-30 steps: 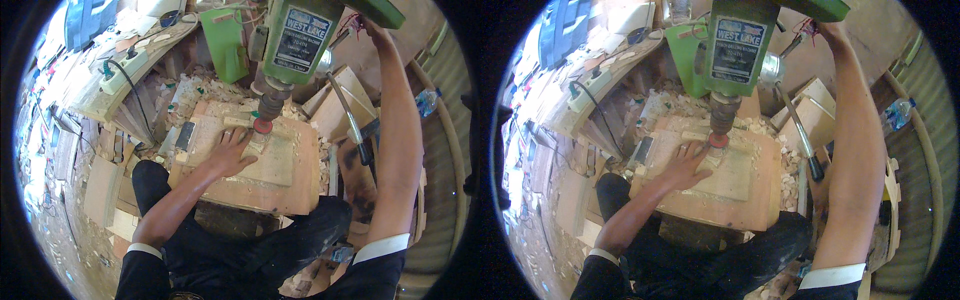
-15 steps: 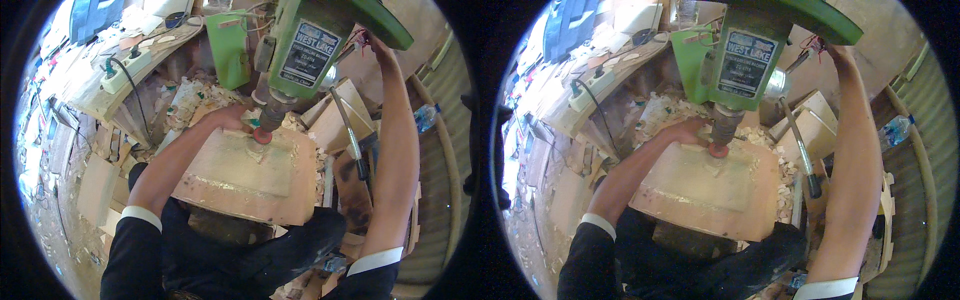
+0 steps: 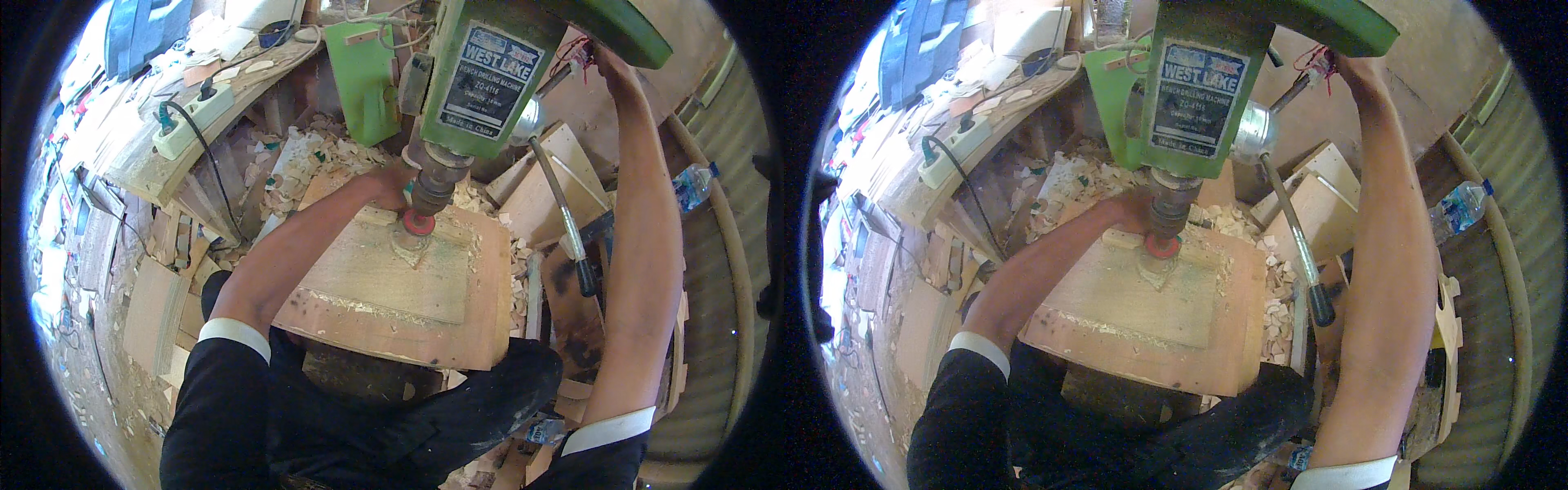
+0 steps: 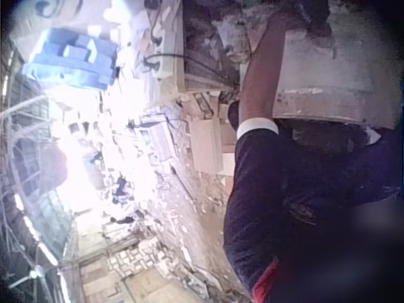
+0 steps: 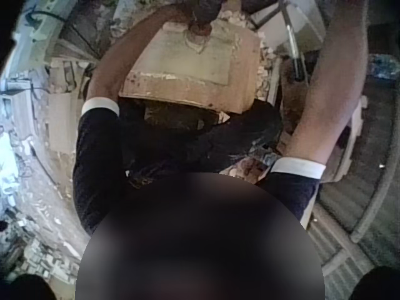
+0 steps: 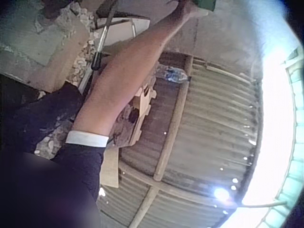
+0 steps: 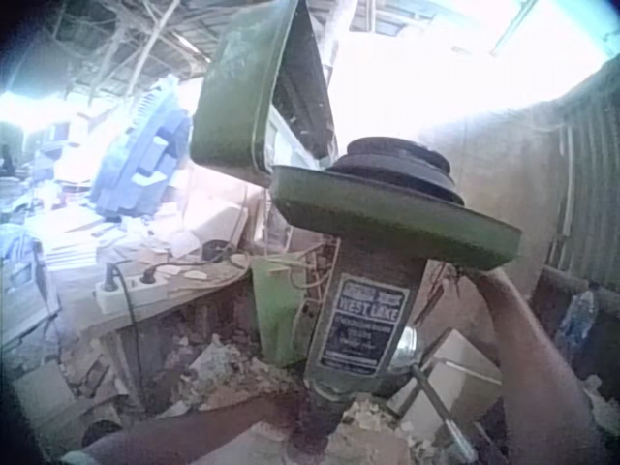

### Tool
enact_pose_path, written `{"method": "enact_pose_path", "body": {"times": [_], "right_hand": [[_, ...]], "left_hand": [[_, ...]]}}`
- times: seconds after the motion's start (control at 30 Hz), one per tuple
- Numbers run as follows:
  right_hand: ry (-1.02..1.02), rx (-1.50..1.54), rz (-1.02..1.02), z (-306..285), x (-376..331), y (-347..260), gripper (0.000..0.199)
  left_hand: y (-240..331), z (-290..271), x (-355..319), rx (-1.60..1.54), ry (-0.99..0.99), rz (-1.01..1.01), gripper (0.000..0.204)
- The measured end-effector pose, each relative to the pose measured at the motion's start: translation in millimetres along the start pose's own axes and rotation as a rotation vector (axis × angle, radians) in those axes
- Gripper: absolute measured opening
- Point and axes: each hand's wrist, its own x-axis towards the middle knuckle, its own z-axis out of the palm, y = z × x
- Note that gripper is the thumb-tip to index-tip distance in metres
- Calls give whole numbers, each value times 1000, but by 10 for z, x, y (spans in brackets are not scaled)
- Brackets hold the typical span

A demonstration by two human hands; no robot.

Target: The person sits cross-legged on the floor and uses a drill press to drill holes into small rectangular pieces of wood. They repeatedly position each piece under the drill bit, lower the drill to bore a hole, then lift the drill and set the piece aside before repeating the process with another piece.

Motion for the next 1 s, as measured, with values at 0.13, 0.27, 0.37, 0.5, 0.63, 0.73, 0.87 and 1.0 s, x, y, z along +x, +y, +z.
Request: {"method": "enact_pose_path", "body": {"times": [0.13,0.27,0.37,0.5,0.63,0.73,0.87,1.0], "right_hand": [[43,118,-178,64,36,180,37],[196,45,-505,159,185,289,37],[83,-11,-187,120,157,267,37],[-50,178,-7,57,50,158,33],[31,77,-85,110,86,149,21],[98,300,41,180,183,236,22],[123,27,-83,242,271,327,30],[148,-112,-127,216,272,277,33]], "left_hand": [[-112,-68,4,37,258,-377,68],[-192,-9,-123,-112,405,-183,58],[-252,6,-216,-221,279,79,43],[-218,-77,-302,-233,168,175,29],[-114,-114,-180,-259,20,74,30],[-188,1,142,-281,-103,83,37],[-400,285,715,-291,-143,483,49],[-446,56,1058,-451,-391,603,61]]}}
